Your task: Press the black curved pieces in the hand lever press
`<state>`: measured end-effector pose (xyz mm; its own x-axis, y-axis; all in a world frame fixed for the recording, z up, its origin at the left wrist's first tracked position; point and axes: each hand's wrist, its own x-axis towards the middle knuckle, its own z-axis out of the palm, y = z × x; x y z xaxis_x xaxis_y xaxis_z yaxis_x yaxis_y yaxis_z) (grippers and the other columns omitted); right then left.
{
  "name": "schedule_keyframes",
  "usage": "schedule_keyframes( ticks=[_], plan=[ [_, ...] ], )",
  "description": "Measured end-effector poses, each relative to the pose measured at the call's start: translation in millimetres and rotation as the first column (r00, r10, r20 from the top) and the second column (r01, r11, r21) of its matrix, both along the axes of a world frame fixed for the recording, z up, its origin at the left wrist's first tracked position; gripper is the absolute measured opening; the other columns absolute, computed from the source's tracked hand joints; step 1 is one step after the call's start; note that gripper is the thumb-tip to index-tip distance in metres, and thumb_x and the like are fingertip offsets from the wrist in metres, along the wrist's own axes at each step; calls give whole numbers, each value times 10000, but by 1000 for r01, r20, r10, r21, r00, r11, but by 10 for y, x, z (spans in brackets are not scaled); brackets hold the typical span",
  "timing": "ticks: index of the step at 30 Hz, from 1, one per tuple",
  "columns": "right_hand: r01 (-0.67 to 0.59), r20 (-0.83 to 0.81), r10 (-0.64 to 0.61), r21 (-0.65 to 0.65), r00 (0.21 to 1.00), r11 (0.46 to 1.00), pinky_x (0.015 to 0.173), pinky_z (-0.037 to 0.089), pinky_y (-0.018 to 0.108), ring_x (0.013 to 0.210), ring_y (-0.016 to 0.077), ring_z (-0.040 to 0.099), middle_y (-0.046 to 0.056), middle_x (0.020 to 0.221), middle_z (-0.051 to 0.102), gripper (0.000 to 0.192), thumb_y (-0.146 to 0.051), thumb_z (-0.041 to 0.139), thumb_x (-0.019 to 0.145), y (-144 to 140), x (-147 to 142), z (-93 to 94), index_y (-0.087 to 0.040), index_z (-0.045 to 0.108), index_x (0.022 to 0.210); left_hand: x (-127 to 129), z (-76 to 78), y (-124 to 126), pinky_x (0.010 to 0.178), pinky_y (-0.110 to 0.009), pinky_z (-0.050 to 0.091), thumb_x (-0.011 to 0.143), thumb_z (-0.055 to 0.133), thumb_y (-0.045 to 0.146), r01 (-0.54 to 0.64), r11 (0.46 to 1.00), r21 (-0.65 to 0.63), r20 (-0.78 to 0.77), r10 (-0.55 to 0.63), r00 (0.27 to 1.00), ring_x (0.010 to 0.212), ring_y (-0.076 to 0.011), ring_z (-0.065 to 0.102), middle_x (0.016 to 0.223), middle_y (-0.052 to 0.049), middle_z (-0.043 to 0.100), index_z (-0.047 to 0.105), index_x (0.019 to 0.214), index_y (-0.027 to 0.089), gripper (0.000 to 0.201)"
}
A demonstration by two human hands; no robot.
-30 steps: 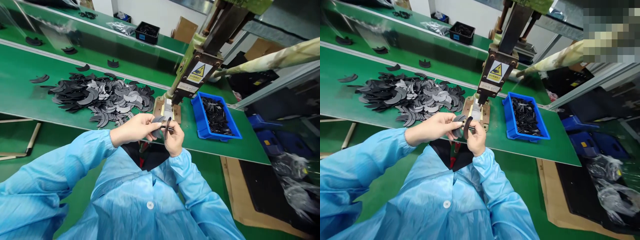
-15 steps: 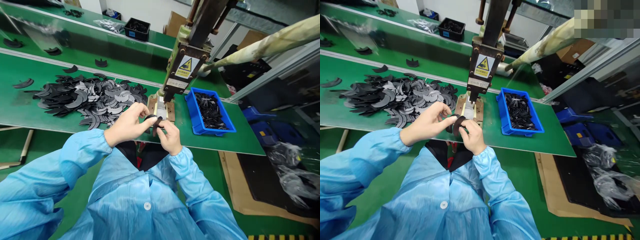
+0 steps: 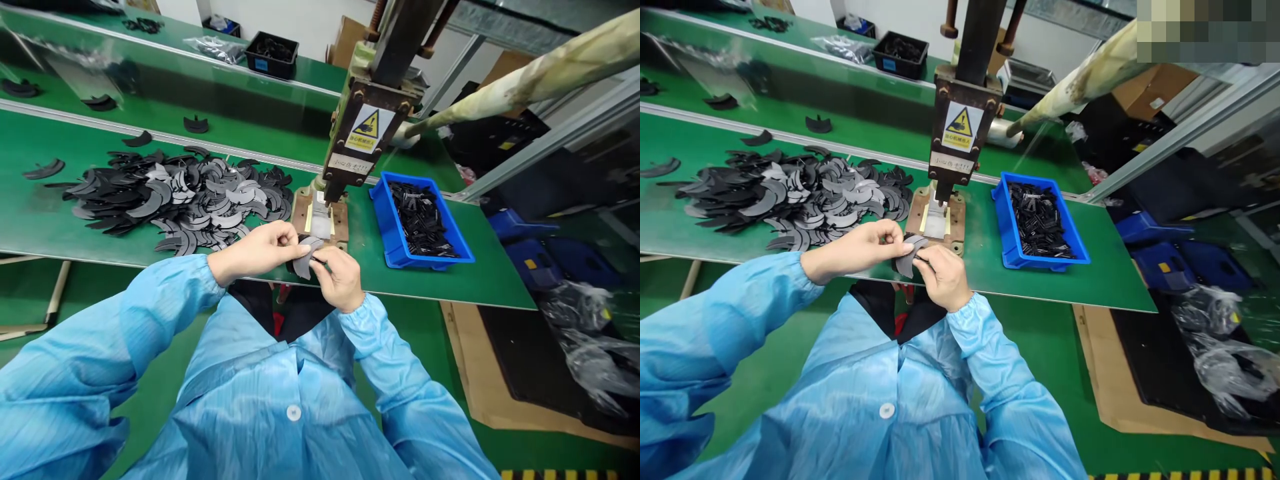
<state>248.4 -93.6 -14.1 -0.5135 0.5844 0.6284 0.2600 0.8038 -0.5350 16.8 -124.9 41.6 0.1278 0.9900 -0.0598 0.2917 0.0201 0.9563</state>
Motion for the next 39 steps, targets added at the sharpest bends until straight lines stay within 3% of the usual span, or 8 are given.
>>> schedule_keyframes(
  ticks=[8, 12, 16, 21, 25, 29, 34, 39],
  plan=[
    [21, -31, -22, -35, 999, 999, 877, 638, 356, 978, 184, 767, 57, 1042, 804, 153, -276, 671, 1003, 82, 141, 20, -249, 724, 1144, -45, 12, 26, 596, -245, 558, 848, 885, 588, 294, 911, -289, 338, -190, 922, 607, -133, 678, 702, -38, 718, 654, 853, 166, 480],
    [152, -46, -156, -70, 987, 986, 975, 650, 407, 1095, 211, 758, 92, 1178, 782, 334, -288, 670, 1003, 165, 359, -86, -256, 673, 1336, -263, -97, 366, 512, -198, 524, 835, 919, 475, 32, 939, -343, 266, 64, 962, 538, -115, 650, 645, -35, 698, 600, 767, 177, 442],
    [344, -109, -352, -84, 930, 935, 913, 648, 414, 1025, 212, 735, 104, 1106, 747, 255, -274, 598, 1029, 226, 618, -320, -229, 681, 1266, -550, -167, 1047, 504, -208, 545, 895, 856, 262, -302, 858, -415, 149, 392, 908, 523, -123, 646, 658, -60, 697, 619, 773, 163, 285],
    [379, -70, -382, -54, 921, 924, 886, 638, 395, 996, 209, 742, 87, 1044, 762, 172, -243, 580, 1027, 246, 687, -469, -230, 717, 1130, -703, -62, 2005, 513, -196, 528, 1008, 703, 203, -476, 817, -325, 76, 524, 848, 547, -119, 632, 691, -85, 694, 665, 842, 135, 183],
    [383, -40, -383, -19, 923, 924, 849, 630, 373, 954, 200, 749, 74, 1005, 769, 157, -228, 582, 1020, 238, 662, -440, -228, 725, 1084, -829, 37, 2347, 695, -252, 607, 1016, 692, 236, -575, 798, -182, 54, 592, 804, 771, -152, 735, 985, -131, 770, 668, 941, 136, 128],
    [377, -25, -377, -26, 926, 926, 859, 625, 369, 958, 197, 748, 72, 1011, 769, 164, -219, 568, 1022, 239, 679, -446, -229, 720, 1084, -1229, 19, 1943, 905, -344, 601, 944, 772, 263, -596, 802, -21, -101, 592, 800, 962, -211, 746, 1130, -132, 779, 720, 1080, 142, 190],
    [357, -33, -361, -88, 932, 930, 921, 616, 426, 1011, 234, 741, 89, 1056, 782, 158, -257, 587, 1013, 267, 666, -521, -243, 728, 1082, -1776, -87, 442, 1145, -416, 507, 980, 687, 503, -400, 793, 459, -491, 602, 629, 1245, -269, 673, 1390, -124, 718, 655, 1439, 191, 556],
    [347, -26, -352, -117, 936, 931, 913, 605, 443, 1002, 253, 738, 99, 1048, 781, 173, -297, 604, 1005, 303, 598, -554, -246, 736, 1104, -1647, -464, -825, 1328, -543, 312, 944, 679, 593, -332, 815, 474, -687, 579, 439, 1621, -374, 381, 1699, -219, 462, 497, 1607, 170, 807]
  ],
)
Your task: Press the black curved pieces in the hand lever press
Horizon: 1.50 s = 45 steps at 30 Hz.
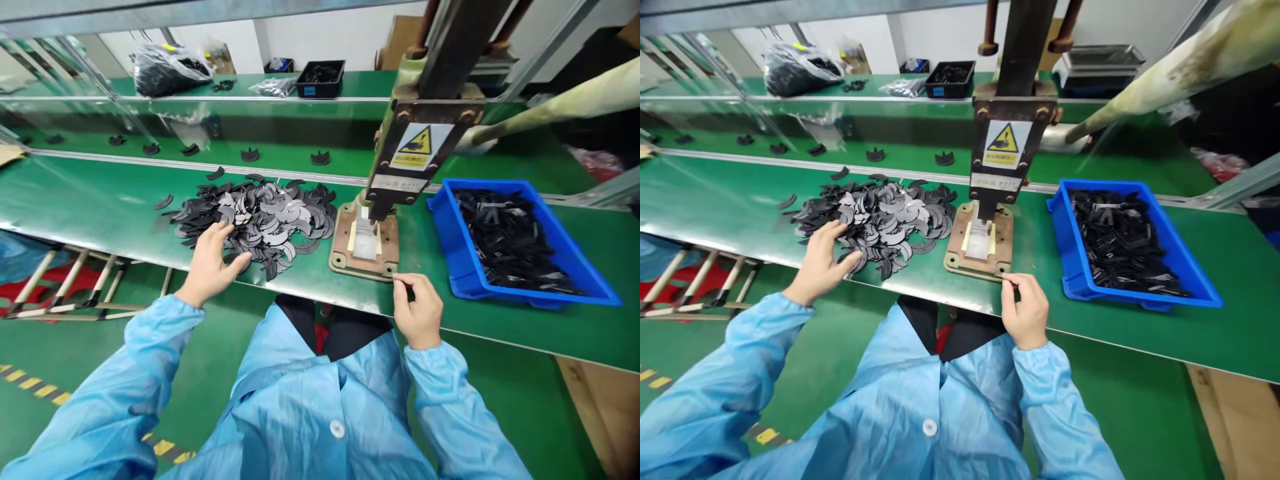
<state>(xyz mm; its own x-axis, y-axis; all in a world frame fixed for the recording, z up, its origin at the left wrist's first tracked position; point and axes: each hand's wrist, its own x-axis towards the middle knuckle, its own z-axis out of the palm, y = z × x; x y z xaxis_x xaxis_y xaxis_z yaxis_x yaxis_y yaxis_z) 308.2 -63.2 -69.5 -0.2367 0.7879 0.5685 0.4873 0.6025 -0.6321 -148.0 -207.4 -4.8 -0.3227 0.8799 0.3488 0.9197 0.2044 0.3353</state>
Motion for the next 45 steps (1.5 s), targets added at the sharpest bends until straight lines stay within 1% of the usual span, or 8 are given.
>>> schedule_keyframes(
  ticks=[6, 11, 16, 21, 25, 32, 39, 45],
  plan=[
    [-9, 23, 9, 14, 1000, 1000, 870, 594, 411, 962, 235, 733, 92, 1008, 777, 164, -303, 598, 1017, -4, -6, 52, -233, 740, 1059, 483, -479, -6, 1336, -723, 121, 923, 660, 731, -85, 975, -208, 7, 88, 996, 1716, -456, 119, 1823, -245, 229, 367, 1719, 198, 1001],
    [5, 3, -6, 15, 1000, 1000, 875, 601, 401, 955, 219, 736, 86, 1004, 780, 173, -303, 587, 1026, -47, -18, 85, -218, 737, 1044, 714, -452, 374, 1279, -831, 109, 956, 582, 764, -142, 965, -222, 56, 158, 986, 1709, -480, 124, 1824, -261, 218, 355, 1722, 211, 972],
    [39, 37, -40, 23, 999, 999, 863, 623, 373, 940, 188, 740, 68, 990, 779, 182, -313, 571, 1037, -156, 98, 234, -222, 729, 1041, 906, -401, 408, 1203, -929, 53, 955, 599, 721, -152, 987, -57, 70, 156, 985, 1667, -547, 206, 1773, -287, 319, 381, 1702, 245, 912],
    [196, 137, -199, 32, 970, 980, 909, 607, 385, 977, 193, 711, 77, 1052, 762, 232, -367, 538, 1050, 43, 583, 659, -224, 719, 1073, 983, -415, 283, 1225, -917, 26, 903, 703, 644, -50, 992, 117, 78, 41, 996, 1647, -588, 231, 1797, -194, 323, 361, 1699, 379, 906],
    [350, 285, -333, -9, 899, 937, 943, 585, 395, 939, 200, 661, 99, 1118, 726, 271, -352, 523, 1037, 618, 1062, 1004, -201, 701, 1175, 932, -499, 235, 1255, -873, 78, 857, 751, 587, -37, 976, 213, 63, 24, 998, 1629, -549, 318, 1755, -140, 415, 411, 1644, 454, 868],
    [418, 640, -248, -127, 727, 900, 1129, 513, 388, 1154, 220, 635, 111, 1304, 681, 338, -170, 662, 899, 1462, 1313, 1071, -208, 770, 1218, 786, -695, 163, 1260, -812, 205, 824, 773, 523, -39, 945, 326, 33, 30, 999, 1574, -498, 447, 1690, -127, 492, 439, 1613, 493, 858],
    [447, 732, -235, -106, 640, 888, 1102, 506, 397, 1202, 244, 625, 133, 1300, 710, 199, -233, 657, 934, 1487, 1355, 1102, -192, 785, 1080, 708, -720, 101, 1290, -747, 336, 830, 785, 452, 36, 927, 372, 62, -64, 996, 1594, -492, 408, 1665, -70, 498, 387, 1662, 526, 925],
    [508, 652, -350, -63, 672, 859, 972, 551, 400, 997, 245, 708, 128, 1081, 786, 249, -230, 590, 949, 1137, 1324, 1376, -176, 717, 1157, 911, -474, 116, 1302, -707, 375, 810, 827, 411, 46, 893, 448, 53, -77, 996, 1568, -457, 445, 1623, -47, 489, 433, 1617, 556, 910]
  ],
)
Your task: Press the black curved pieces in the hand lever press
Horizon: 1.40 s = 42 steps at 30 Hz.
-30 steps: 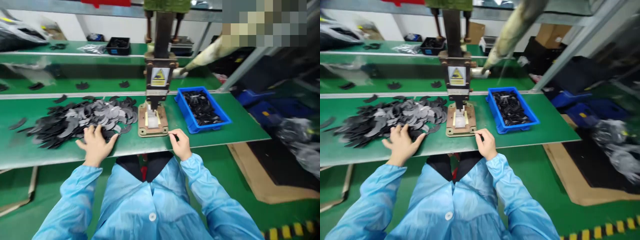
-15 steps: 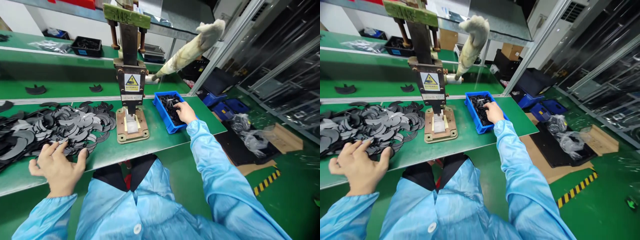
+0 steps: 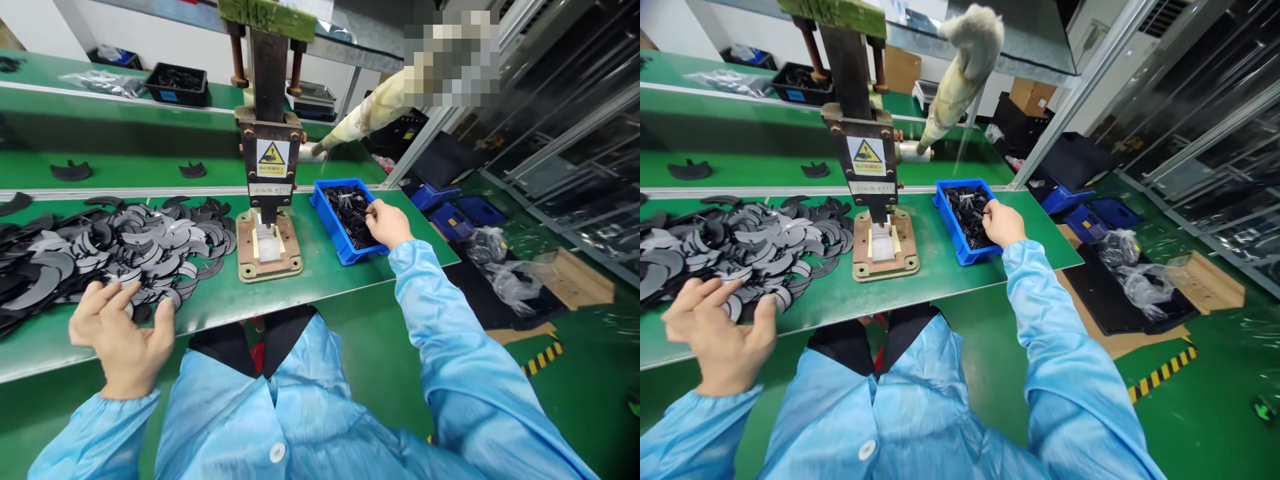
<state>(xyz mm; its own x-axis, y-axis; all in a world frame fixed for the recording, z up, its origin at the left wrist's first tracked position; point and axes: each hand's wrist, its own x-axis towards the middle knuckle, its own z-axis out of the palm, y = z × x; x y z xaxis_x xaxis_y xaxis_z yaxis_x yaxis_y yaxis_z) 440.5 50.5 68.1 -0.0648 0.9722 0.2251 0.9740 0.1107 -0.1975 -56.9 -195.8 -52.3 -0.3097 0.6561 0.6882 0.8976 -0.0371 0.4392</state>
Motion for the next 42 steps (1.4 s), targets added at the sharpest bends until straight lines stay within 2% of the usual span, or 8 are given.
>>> schedule_keyframes(
  ticks=[5, 9, 13, 20, 31, 35, 38, 42],
  plan=[
    [-176, -198, 176, 17, 964, 984, 798, 568, 285, 842, 155, 717, 41, 966, 773, 190, -245, 562, 960, -743, -598, 53, -205, 661, 1117, 569, 430, 116, 1220, -661, 481, 872, 799, 289, 288, 957, 36, 64, -290, 955, 1401, -415, 608, 1398, -145, 660, 647, 1440, 297, 588],
    [-563, -518, 463, -45, 720, 825, 659, 508, 253, 684, 114, 644, -29, 774, 696, 88, -198, 635, 877, -1309, -1183, -95, -225, 661, 956, 1042, 627, 236, 1113, -499, 578, 974, 739, 277, 642, 765, -51, 219, -618, 755, 1209, -289, 713, 1256, -105, 742, 616, 1503, 324, 545],
    [-706, -634, 480, -153, 607, 691, 602, 443, 239, 612, 82, 558, -61, 695, 625, 40, -186, 634, 877, -1547, -1508, -278, -223, 626, 891, 1203, 567, 217, 1047, -434, 597, 1044, 673, 340, 746, 624, -233, 372, -651, 661, 1178, -262, 733, 1274, -108, 765, 724, 1382, 319, 343],
    [-719, -753, 453, -40, 478, 694, 698, 545, 257, 732, 107, 648, -11, 839, 709, 129, -334, 681, 972, -1684, -1573, -574, -211, 687, 1011, 1151, 406, 49, 922, -365, 621, 1057, 683, 271, 683, 720, -125, 345, -613, 710, 1005, -211, 769, 1128, -78, 822, 763, 1240, 268, 201],
    [-716, -768, 461, 4, 445, 698, 716, 577, 293, 758, 125, 674, 7, 889, 739, 156, -372, 675, 999, -1735, -1559, -744, -231, 706, 1058, 1118, 360, 60, 896, -331, 632, 1016, 730, 170, 733, 677, -63, 254, -700, 668, 1017, -193, 776, 1116, -67, 812, 746, 1271, 261, 271],
    [-693, -669, 551, 73, 499, 717, 812, 615, 318, 864, 144, 714, 28, 991, 769, 174, -357, 677, 1001, -1441, -1418, -486, -236, 725, 1117, 1007, 418, 333, 866, -308, 612, 1020, 736, 223, 683, 727, -61, 212, -660, 721, 942, -176, 764, 1050, -52, 813, 765, 1187, 240, 171],
    [-503, -610, 601, 352, 516, 789, 930, 635, 356, 1008, 171, 714, 60, 1127, 749, 281, -418, 726, 978, -1029, -1263, -3, -238, 714, 1194, 896, 474, 753, 843, -302, 595, 1036, 709, 303, 574, 814, -91, 186, -552, 813, 881, -171, 746, 1046, -49, 816, 785, 1151, 224, 159],
    [-284, -532, 775, 728, 342, 625, 1089, 612, 364, 1233, 176, 676, 64, 1375, 639, 561, -577, 720, 962, -590, -1188, 866, -233, 592, 1386, 820, 494, 1365, 931, -335, 572, 1047, 640, 302, 460, 864, -206, 89, -452, 888, 1003, -218, 753, 1119, -65, 819, 802, 1153, 223, 209]
  ],
)
